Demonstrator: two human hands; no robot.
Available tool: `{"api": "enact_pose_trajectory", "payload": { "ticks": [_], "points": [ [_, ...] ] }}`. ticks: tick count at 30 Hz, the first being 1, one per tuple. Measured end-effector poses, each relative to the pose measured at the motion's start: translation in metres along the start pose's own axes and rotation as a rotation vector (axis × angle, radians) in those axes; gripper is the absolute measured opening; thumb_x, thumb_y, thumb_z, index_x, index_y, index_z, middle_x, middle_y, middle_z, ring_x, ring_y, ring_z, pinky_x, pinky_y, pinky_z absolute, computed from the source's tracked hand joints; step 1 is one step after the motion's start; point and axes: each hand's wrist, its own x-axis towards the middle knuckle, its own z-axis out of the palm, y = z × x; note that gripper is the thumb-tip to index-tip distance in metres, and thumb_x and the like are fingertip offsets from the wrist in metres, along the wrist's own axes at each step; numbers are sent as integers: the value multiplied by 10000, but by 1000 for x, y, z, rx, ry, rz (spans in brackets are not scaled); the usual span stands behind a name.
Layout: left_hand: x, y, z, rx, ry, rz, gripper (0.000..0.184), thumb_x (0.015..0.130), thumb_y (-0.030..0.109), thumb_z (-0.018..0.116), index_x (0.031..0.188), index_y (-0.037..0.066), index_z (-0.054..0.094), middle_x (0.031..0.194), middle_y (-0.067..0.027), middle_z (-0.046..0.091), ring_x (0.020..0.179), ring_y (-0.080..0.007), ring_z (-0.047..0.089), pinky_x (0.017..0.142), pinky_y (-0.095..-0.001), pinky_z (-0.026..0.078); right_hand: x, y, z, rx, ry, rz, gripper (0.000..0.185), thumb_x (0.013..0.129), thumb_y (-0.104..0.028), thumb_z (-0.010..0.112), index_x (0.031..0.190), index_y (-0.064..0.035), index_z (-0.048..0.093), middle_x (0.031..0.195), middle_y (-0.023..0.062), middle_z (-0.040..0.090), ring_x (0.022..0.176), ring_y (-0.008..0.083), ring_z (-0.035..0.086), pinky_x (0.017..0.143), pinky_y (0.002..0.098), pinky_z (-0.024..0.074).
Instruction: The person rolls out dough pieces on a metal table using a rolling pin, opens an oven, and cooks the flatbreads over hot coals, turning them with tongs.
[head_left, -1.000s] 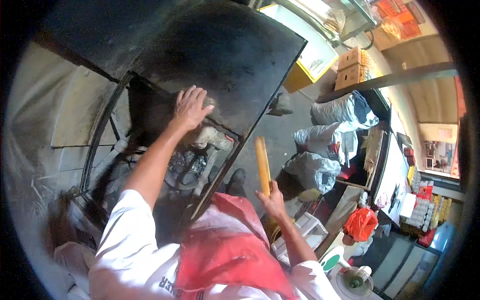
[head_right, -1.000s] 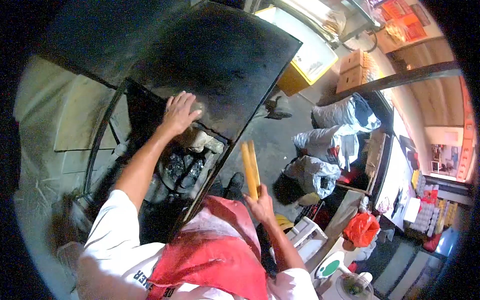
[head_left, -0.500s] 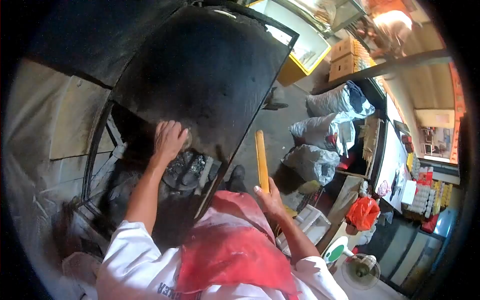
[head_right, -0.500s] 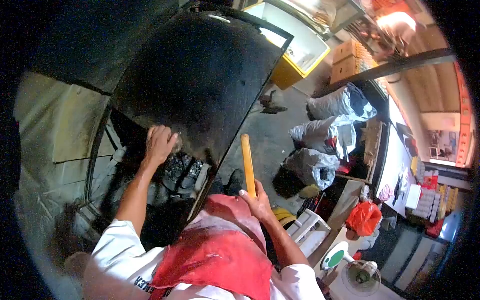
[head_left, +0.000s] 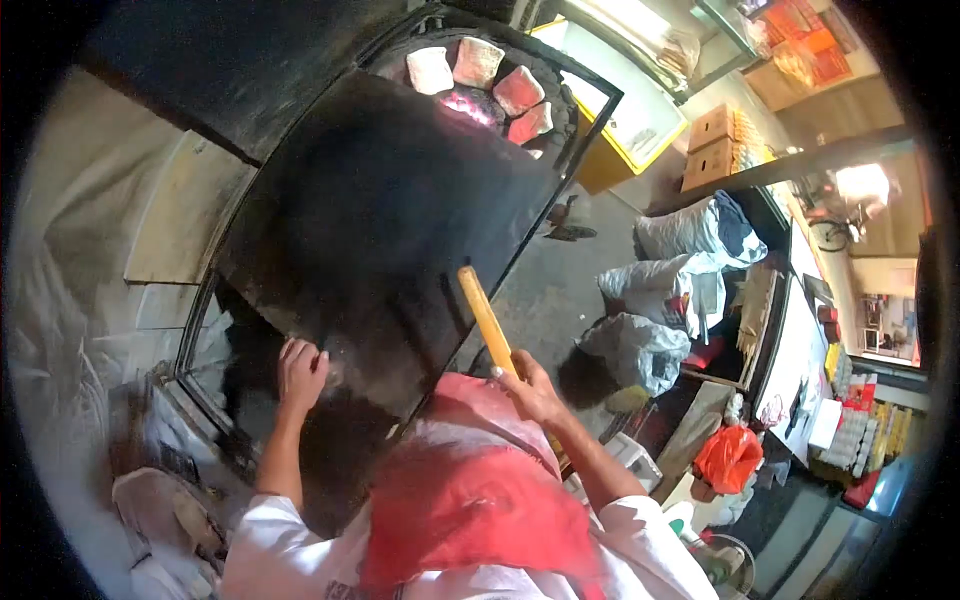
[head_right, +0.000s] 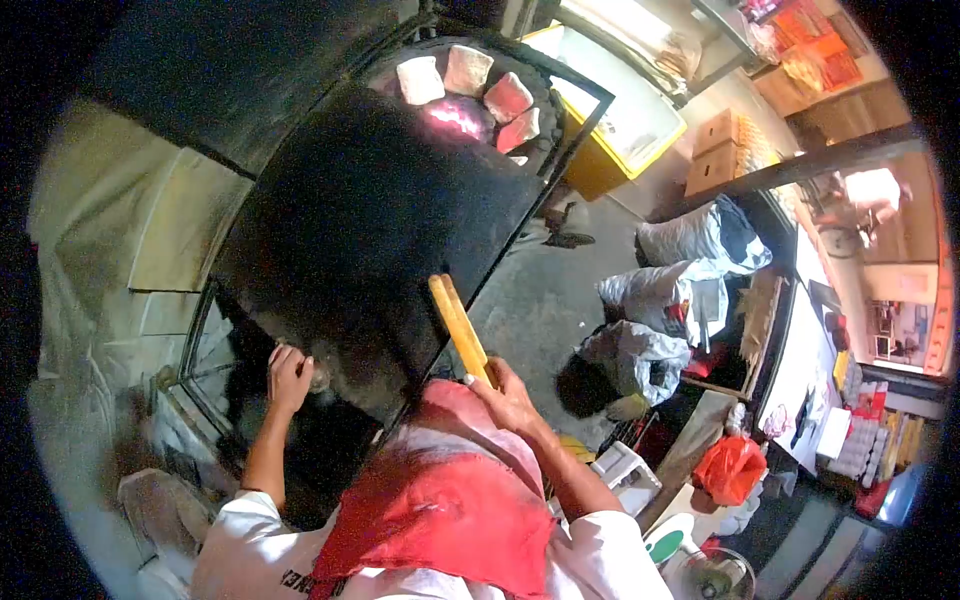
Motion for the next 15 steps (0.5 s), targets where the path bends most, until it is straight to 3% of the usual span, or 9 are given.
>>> {"api": "enact_pose_trajectory", "payload": {
  "ticks": [4,6,7,12,14,15],
  "points": [
    [-45,-22,-5,-42,67,-60,295,961,99,668,767,32,456,792,-137,465,769,-368,515,1109,-558,423,-2,-23,1,-213,-41,-20,753,945,-481,702,1406,79,499,1291,271,646,1213,334,625,1027,432,484],
    [-73,-33,-9,2,119,-132,303,875,104,729,718,-3,492,783,-175,521,823,-409,541,795,-524,451,0,-32,0,-305,-48,-26,742,945,-481,698,1393,79,509,1296,281,647,1233,352,625,1037,439,483],
    [-83,-39,-9,3,89,-222,343,876,108,734,696,-10,467,761,-178,500,797,-406,526,750,-516,436,3,-31,-1,-306,-100,-54,724,950,-478,692,1382,76,516,1301,284,647,1244,365,623,1049,447,482],
    [-115,-47,-27,-44,67,-491,381,926,187,707,697,-29,492,709,-223,501,695,-428,509,661,-509,405,4,-48,-18,-386,-218,-80,685,955,-462,695,1350,73,530,1278,283,661,1219,378,649,1047,465,496],
    [-134,-65,-24,70,67,-484,407,942,234,703,711,-40,510,703,-229,511,681,-428,519,654,-506,408,3,-47,-34,-404,-213,-101,685,949,-467,699,1340,70,535,1263,282,666,1205,377,655,1032,463,503],
    [-138,-71,-24,92,42,-574,416,948,253,701,720,-43,518,699,-231,515,675,-426,521,652,-503,411,3,-47,-45,-418,-201,-124,684,944,-473,703,1329,68,539,1248,281,672,1191,375,661,1016,461,510]
  ]
}}
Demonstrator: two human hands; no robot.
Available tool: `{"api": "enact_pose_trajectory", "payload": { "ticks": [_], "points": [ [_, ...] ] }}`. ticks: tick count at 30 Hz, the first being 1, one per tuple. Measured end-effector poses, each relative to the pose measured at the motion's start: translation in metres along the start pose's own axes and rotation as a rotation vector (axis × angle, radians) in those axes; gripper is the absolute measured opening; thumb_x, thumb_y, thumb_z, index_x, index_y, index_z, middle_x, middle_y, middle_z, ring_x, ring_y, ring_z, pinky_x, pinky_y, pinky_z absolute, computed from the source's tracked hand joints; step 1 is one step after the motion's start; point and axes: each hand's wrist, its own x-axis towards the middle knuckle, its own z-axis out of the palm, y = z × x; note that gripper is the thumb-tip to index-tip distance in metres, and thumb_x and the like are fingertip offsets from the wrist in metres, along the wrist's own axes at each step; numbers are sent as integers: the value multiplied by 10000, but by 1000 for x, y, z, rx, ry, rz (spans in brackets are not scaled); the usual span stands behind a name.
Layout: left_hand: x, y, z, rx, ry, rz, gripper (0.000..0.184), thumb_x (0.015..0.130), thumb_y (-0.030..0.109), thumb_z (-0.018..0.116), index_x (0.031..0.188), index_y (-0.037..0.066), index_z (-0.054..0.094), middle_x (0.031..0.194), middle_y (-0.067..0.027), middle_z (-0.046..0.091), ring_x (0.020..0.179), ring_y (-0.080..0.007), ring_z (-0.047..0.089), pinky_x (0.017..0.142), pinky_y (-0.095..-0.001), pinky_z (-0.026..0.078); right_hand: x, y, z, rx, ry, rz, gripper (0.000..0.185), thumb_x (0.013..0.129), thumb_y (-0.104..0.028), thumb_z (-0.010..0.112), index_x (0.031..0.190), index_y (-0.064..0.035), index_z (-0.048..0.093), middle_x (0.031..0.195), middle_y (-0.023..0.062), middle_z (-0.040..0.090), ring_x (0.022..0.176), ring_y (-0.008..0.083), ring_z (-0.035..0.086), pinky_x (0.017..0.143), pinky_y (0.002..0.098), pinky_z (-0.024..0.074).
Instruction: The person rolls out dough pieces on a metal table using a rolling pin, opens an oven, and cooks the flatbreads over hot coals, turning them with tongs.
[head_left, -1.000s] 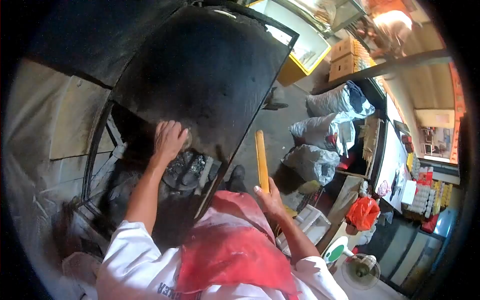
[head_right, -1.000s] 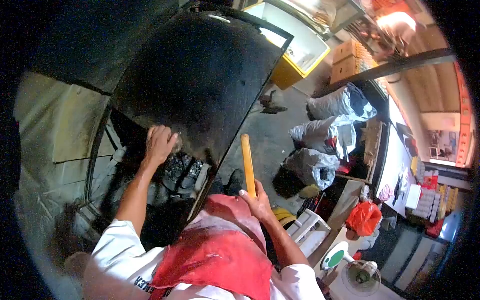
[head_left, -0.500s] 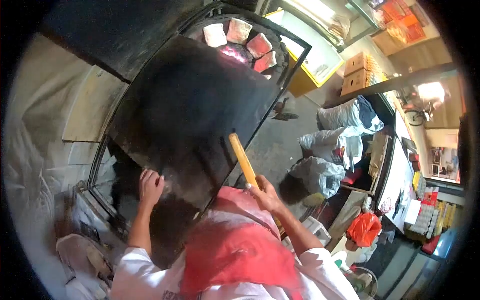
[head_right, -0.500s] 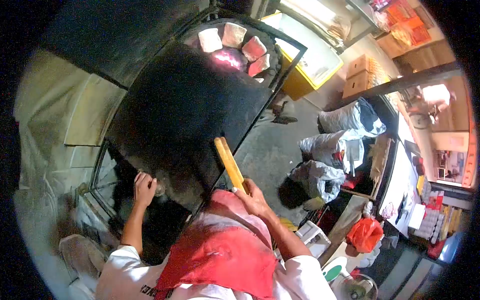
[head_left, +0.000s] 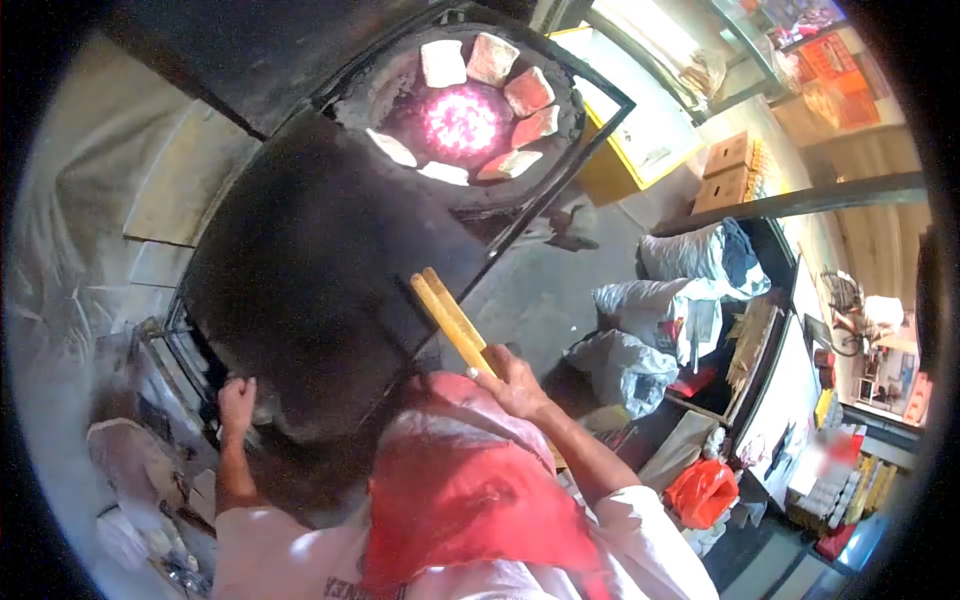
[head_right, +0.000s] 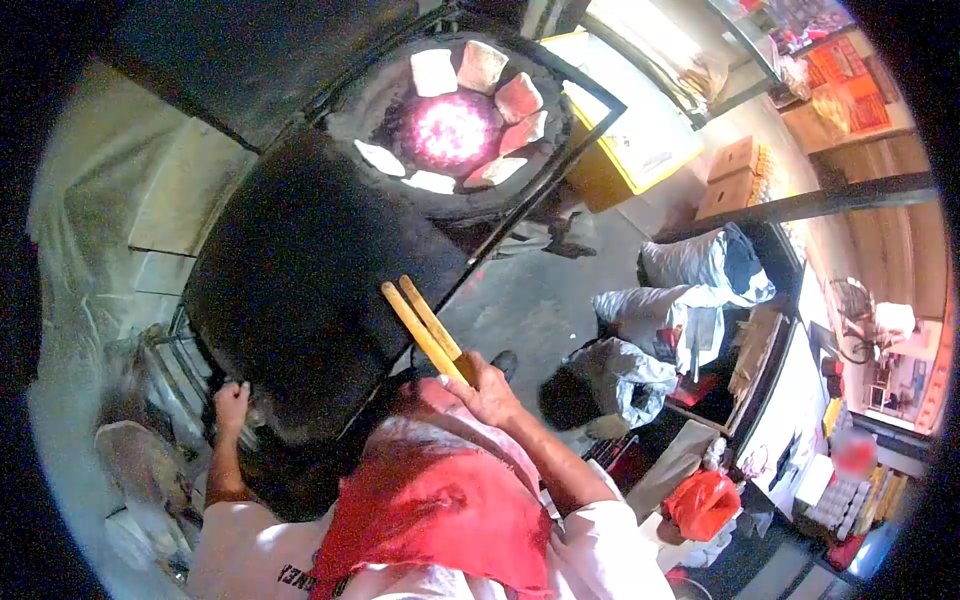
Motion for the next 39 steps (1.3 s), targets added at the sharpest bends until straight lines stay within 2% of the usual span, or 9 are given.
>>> {"api": "enact_pose_trajectory", "payload": {
  "ticks": [2,5,11,17,19,27,31,33,39],
  "points": [
    [4,-38,13,45,15,-148,451,962,300,688,726,-48,523,679,-239,506,644,-429,504,645,-504,417,-9,12,-24,25,3,2,697,933,-489,709,1324,64,539,1229,280,676,1171,372,666,1000,458,515],
    [-14,-53,35,-83,470,-361,386,973,293,677,803,-24,536,757,-185,553,693,-373,525,696,-478,439,-19,52,-58,-31,46,25,716,892,-484,750,1318,49,532,1156,262,690,1111,353,680,953,447,527],
    [-120,-26,116,-226,644,-521,299,1023,288,636,966,-1,582,838,-67,560,763,-229,543,737,-410,474,-26,73,-119,-23,131,-20,691,876,-450,774,1305,40,542,1107,267,681,1016,345,690,888,450,541],
    [-274,48,191,-651,275,-531,255,1033,278,601,1111,35,620,955,-51,656,793,-195,618,706,-383,532,8,53,-145,-127,114,-171,702,896,-432,744,1359,43,515,1132,269,663,986,366,688,871,458,546],
    [-315,-12,270,-1256,210,-902,135,1000,249,630,1059,128,633,993,-39,655,836,-194,629,706,-374,525,25,54,-142,-172,186,-199,740,906,-466,737,1395,31,488,1155,274,660,1002,396,687,876,480,549],
    [-256,121,318,-686,-642,-869,316,1035,259,583,1273,56,629,1002,-137,701,773,-250,672,630,-407,549,86,-23,-192,-769,270,-299,594,928,-466,719,1330,-71,533,1011,201,660,920,416,684,769,529,554],
    [-267,56,378,-1158,-689,-907,313,1004,204,583,1271,44,620,1092,-133,719,876,-270,723,709,-435,598,133,-54,-251,-1332,340,-260,725,879,-394,773,1462,-79,479,1163,160,641,1082,339,636,912,495,494],
    [-263,55,384,-1151,-681,-504,338,993,189,592,1296,41,612,1077,-146,714,864,-282,726,717,-442,621,149,-81,-271,-1480,372,-316,714,872,-370,774,1460,-75,496,1174,139,638,1099,326,627,924,474,478],
    [-250,115,334,-1440,-520,-893,350,999,213,605,1300,35,603,1087,-178,705,891,-315,728,717,-432,627,194,-112,-296,-1688,250,-431,570,903,-205,646,1432,-33,524,1226,131,596,1145,308,571,887,474,454]
  ]
}}
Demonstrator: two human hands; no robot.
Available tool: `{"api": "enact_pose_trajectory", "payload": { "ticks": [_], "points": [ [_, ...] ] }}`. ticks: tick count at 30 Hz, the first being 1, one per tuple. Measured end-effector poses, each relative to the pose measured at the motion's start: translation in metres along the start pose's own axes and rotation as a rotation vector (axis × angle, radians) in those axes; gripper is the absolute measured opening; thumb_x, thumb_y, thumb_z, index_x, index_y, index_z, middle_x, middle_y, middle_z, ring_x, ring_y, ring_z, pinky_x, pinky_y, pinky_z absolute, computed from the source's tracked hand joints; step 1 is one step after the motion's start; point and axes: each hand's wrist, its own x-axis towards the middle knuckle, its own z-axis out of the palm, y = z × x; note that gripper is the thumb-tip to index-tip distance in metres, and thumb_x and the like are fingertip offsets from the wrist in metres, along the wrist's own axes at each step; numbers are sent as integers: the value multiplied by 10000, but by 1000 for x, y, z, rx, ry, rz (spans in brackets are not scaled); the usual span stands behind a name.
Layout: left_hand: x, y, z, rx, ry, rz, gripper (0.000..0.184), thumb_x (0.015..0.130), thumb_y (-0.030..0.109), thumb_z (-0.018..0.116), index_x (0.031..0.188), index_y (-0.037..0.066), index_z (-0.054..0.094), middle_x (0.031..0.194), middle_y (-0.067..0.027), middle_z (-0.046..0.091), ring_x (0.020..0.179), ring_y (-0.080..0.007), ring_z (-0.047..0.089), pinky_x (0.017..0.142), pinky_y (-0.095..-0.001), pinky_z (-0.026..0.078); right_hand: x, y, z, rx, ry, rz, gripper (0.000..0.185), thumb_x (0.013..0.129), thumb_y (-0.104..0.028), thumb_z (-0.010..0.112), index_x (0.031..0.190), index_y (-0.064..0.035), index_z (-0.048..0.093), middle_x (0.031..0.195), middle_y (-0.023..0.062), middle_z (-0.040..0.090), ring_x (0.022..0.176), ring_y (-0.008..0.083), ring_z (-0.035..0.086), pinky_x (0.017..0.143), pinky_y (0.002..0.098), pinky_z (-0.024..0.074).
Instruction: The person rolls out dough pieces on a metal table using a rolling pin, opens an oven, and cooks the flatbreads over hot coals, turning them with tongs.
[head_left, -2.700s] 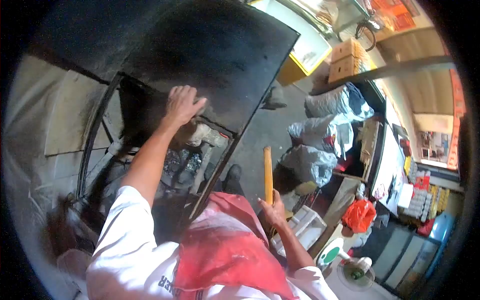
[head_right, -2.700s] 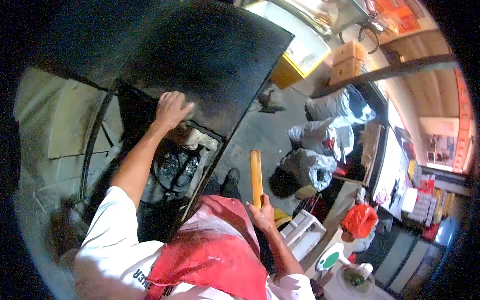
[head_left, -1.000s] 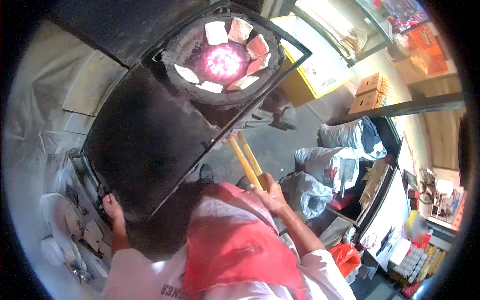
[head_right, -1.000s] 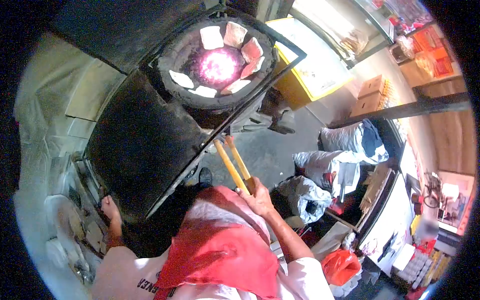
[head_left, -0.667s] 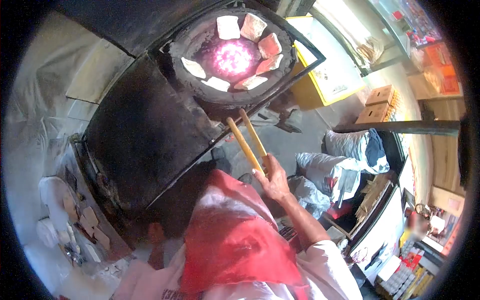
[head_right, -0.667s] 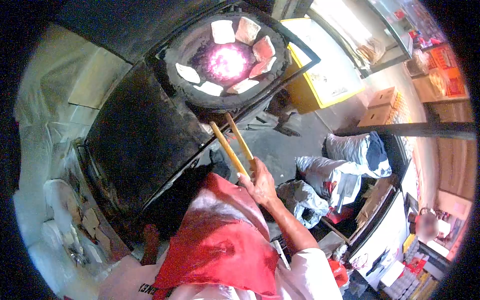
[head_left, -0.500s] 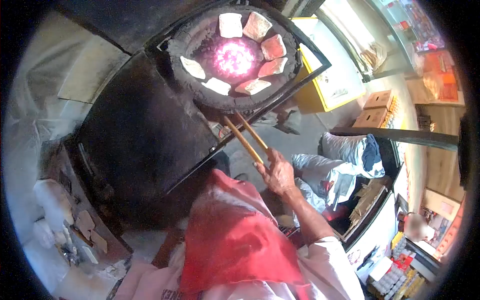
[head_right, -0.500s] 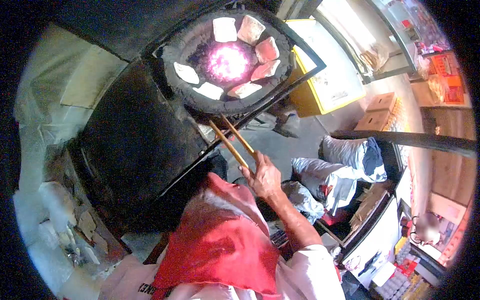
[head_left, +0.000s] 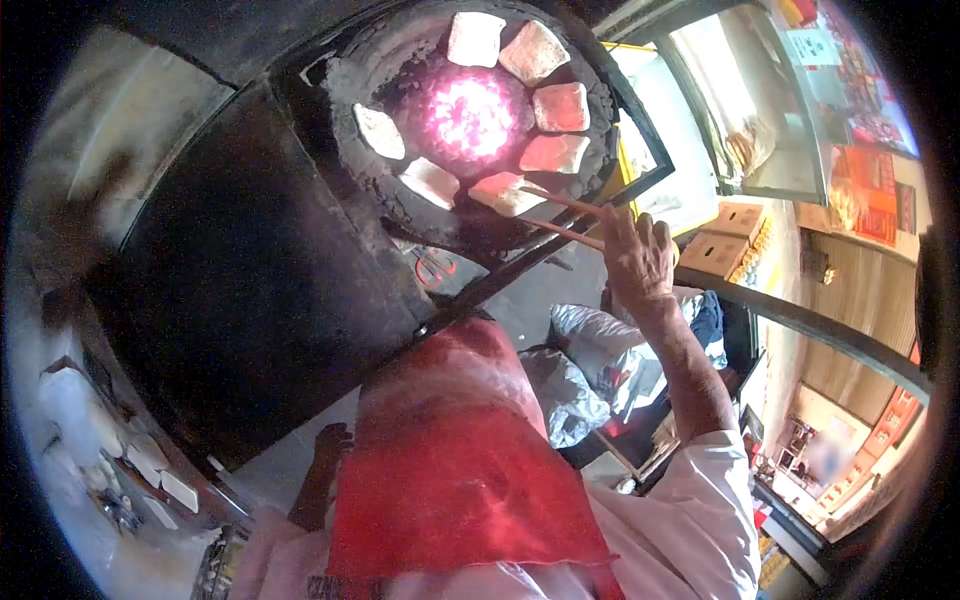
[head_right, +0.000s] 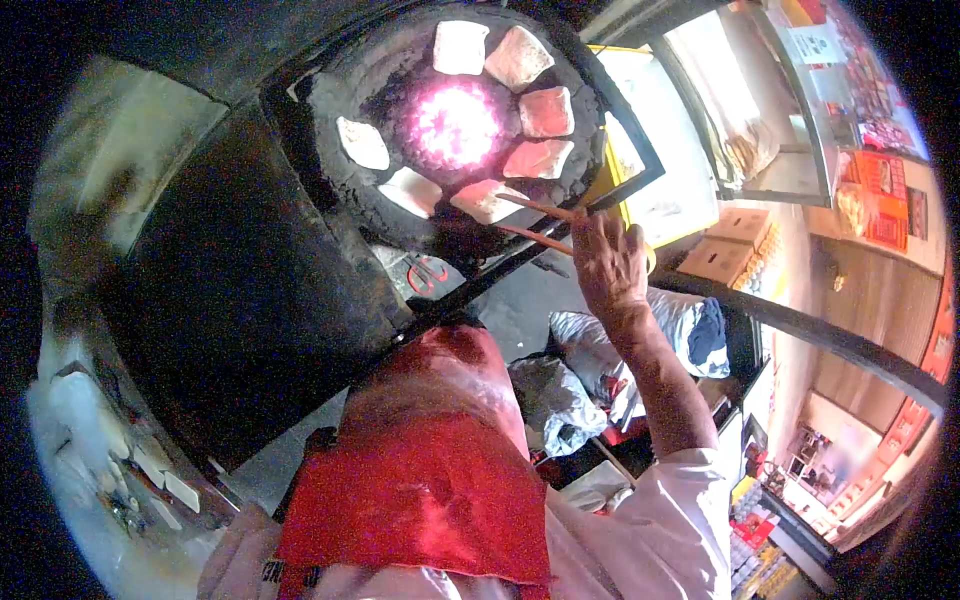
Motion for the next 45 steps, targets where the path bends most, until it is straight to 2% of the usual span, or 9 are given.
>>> {"api": "enact_pose_trajectory", "payload": {
  "ticks": [7,9,13,22,28,31,35,39,45],
  "points": [
    [26,-58,23,-755,-343,-182,356,996,243,631,1288,41,608,1067,-162,710,903,-314,716,725,-463,614,57,10,36,-113,-72,-202,351,929,-187,603,1264,-82,600,1099,73,589,1071,261,580,896,445,447],
    [24,-66,51,-84,138,-62,386,1016,318,585,1307,65,608,1086,-161,719,961,-341,709,761,-520,597,64,24,33,19,-111,-259,278,950,-205,602,1203,-91,614,1088,91,632,1034,264,627,875,428,478],
    [21,-88,70,-687,-234,-94,377,1034,361,549,1270,83,643,1115,-162,725,926,-332,721,765,-517,590,72,42,-6,307,-169,-70,356,957,-263,642,1266,-89,605,1067,131,694,984,295,699,806,450,546],
    [-13,-75,137,-64,188,-69,370,1033,356,550,1260,83,650,1110,-162,729,916,-327,723,760,-507,591,224,-6,51,1156,-386,-426,508,900,-62,679,1398,-16,589,943,142,735,713,205,676,595,373,545],
    [-41,-90,149,-87,232,-97,365,1032,352,550,1254,82,655,1107,-161,731,909,-324,724,756,-500,592,299,-73,-22,347,-390,-549,979,873,-177,682,1668,-127,114,1237,219,688,1006,312,717,860,466,564],
    [-52,-99,151,-87,252,-117,362,1031,350,550,1251,82,657,1106,-161,732,905,-322,725,755,-497,592,351,-78,23,514,370,-968,1067,855,-135,681,1664,-70,-12,1603,259,408,1006,265,711,746,390,599],
    [-62,-105,150,-49,264,-126,359,1031,348,550,1246,82,660,1104,-161,734,901,-320,726,752,-492,592,336,-80,-11,1101,-216,-661,922,839,-23,696,1639,-47,237,1488,178,567,981,205,680,722,324,582],
    [-56,-100,141,31,245,-104,356,1031,345,551,1242,82,663,1102,-161,735,896,-318,726,750,-488,593,292,-26,49,974,4,-787,513,874,-71,672,1385,-70,634,698,7,626,589,85,553,517,274,467],
    [-9,-48,124,173,219,-20,351,1030,342,551,1236,82,668,1099,-160,738,889,-315,728,746,-481,593,121,3,46,1093,-587,-395,478,887,-110,692,1360,-73,635,801,28,646,679,100,580,559,280,488]
  ]
}}
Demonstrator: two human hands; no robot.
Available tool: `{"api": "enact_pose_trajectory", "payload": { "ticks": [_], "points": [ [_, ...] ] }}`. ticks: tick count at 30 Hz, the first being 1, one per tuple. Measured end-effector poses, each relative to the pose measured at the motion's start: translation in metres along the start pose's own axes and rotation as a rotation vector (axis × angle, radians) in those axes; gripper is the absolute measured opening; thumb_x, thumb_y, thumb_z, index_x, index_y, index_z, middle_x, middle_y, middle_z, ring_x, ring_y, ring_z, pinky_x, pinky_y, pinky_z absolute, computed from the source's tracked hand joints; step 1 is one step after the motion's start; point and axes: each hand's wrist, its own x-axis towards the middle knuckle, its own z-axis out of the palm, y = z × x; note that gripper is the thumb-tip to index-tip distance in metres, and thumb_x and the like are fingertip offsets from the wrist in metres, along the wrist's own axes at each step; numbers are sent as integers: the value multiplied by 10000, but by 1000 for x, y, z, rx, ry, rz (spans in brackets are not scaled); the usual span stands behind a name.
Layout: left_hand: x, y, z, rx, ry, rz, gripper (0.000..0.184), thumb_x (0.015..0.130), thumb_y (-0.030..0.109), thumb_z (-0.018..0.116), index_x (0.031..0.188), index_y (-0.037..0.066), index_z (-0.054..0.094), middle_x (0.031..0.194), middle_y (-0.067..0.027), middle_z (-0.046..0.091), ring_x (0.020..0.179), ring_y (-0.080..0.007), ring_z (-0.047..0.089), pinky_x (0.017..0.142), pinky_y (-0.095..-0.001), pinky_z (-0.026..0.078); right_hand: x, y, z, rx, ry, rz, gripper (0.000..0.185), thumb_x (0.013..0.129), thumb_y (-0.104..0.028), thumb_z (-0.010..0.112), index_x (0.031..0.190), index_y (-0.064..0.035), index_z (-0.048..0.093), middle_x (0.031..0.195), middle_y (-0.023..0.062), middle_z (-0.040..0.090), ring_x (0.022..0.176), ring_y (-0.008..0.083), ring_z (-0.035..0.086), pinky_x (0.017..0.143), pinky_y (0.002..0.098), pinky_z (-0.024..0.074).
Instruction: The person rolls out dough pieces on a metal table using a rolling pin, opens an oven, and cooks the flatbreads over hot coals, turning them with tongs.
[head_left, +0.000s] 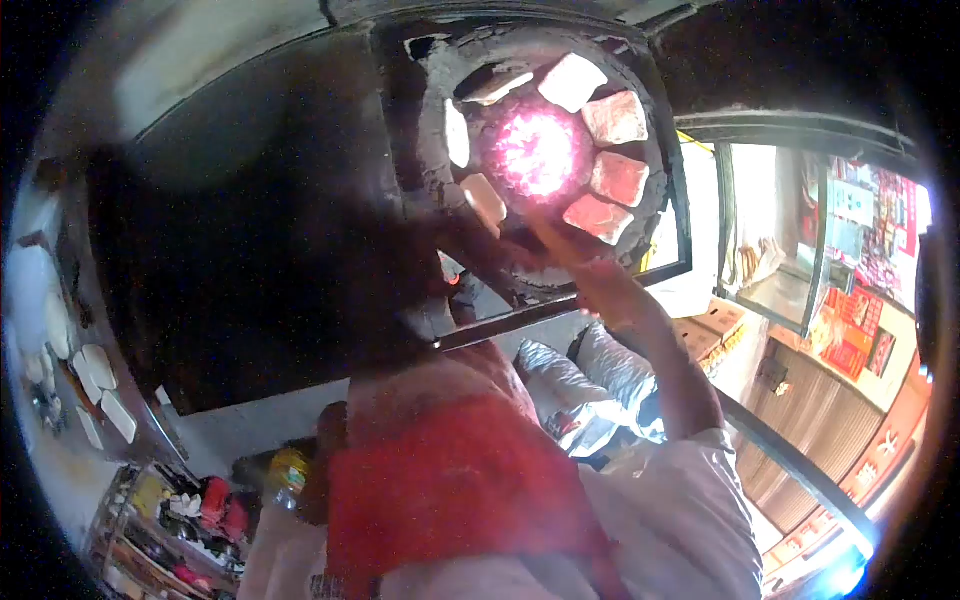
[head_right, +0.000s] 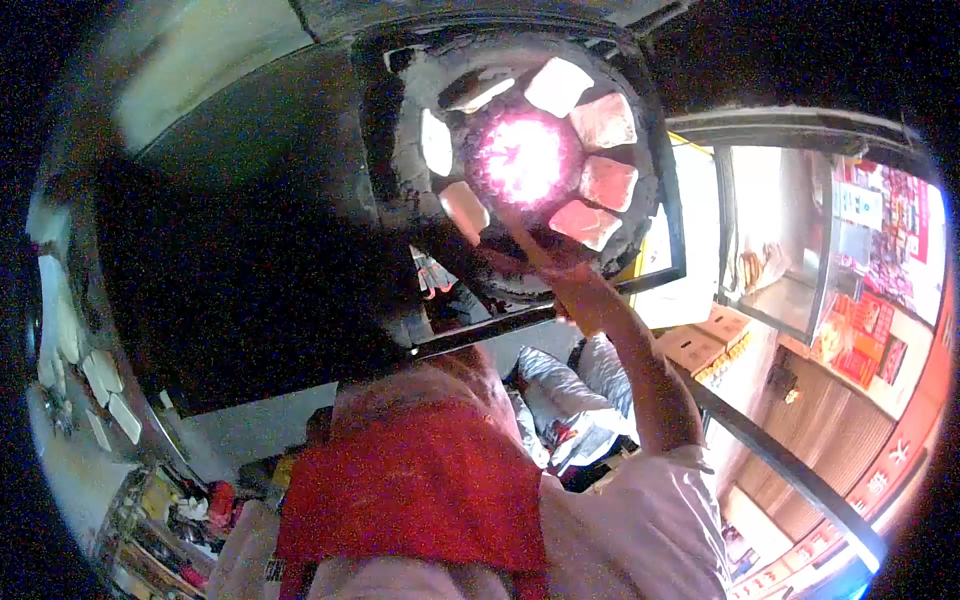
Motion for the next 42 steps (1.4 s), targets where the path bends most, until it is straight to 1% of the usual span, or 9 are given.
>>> {"api": "enact_pose_trajectory", "payload": {
  "ticks": [15,17,18,21,22,24,25,26,42],
  "points": [
    [-2,15,-13,515,44,355,340,1028,332,552,1220,82,679,1092,-159,743,872,-306,731,737,-464,595,129,101,-38,841,-171,-360,416,918,-202,739,1303,-80,636,1043,77,693,888,135,643,657,295,536],
    [-8,15,-11,732,119,689,339,1028,331,552,1218,81,681,1091,-159,744,870,-305,732,736,-461,595,152,69,-50,235,123,207,445,904,-221,731,1298,-48,618,1022,126,705,900,225,664,750,345,550],
    [-5,11,-11,788,145,767,338,1028,330,552,1217,81,682,1091,-159,745,868,-305,732,735,-460,596,162,45,-59,-433,227,-1,512,875,-174,714,1350,-36,578,1015,167,716,878,327,679,795,426,553],
    [19,-5,-4,818,-10,189,272,999,265,587,1138,67,711,1006,-140,757,827,-283,734,721,-423,589,211,87,-67,-605,562,-623,817,839,-30,661,1596,-218,415,852,75,699,615,133,563,565,307,489],
    [11,-9,0,812,-10,184,272,999,265,587,1138,67,711,1006,-140,757,827,-283,734,721,-423,589,212,86,-78,-613,365,-463,1023,828,5,640,1683,-250,139,896,93,724,598,156,528,565,321,486],
    [-26,15,15,-287,42,-186,280,981,275,607,1129,62,712,950,-124,756,845,-278,733,743,-423,579,206,36,-86,-574,248,-265,901,816,-60,677,1614,-140,268,993,145,718,737,257,611,679,397,525],
    [-32,16,18,-387,53,-216,279,982,273,607,1131,61,711,957,-124,755,851,-277,732,747,-422,579,205,22,-86,-532,139,-61,813,803,-124,715,1545,-30,397,1090,197,713,876,357,693,793,472,564],
    [-34,12,20,-328,51,-189,278,983,271,608,1133,61,711,963,-125,754,856,-275,731,751,-421,578,210,20,-81,-559,266,-301,907,784,-134,733,1595,-79,330,1115,199,715,876,343,698,790,467,573],
    [-20,5,38,-189,31,-105,266,996,239,614,1169,56,700,1066,-133,733,944,-256,714,813,-403,568,183,-89,-70,-646,224,-195,1151,781,64,640,1683,-254,1,616,34,603,483,152,539,529,316,519]
  ]
}}
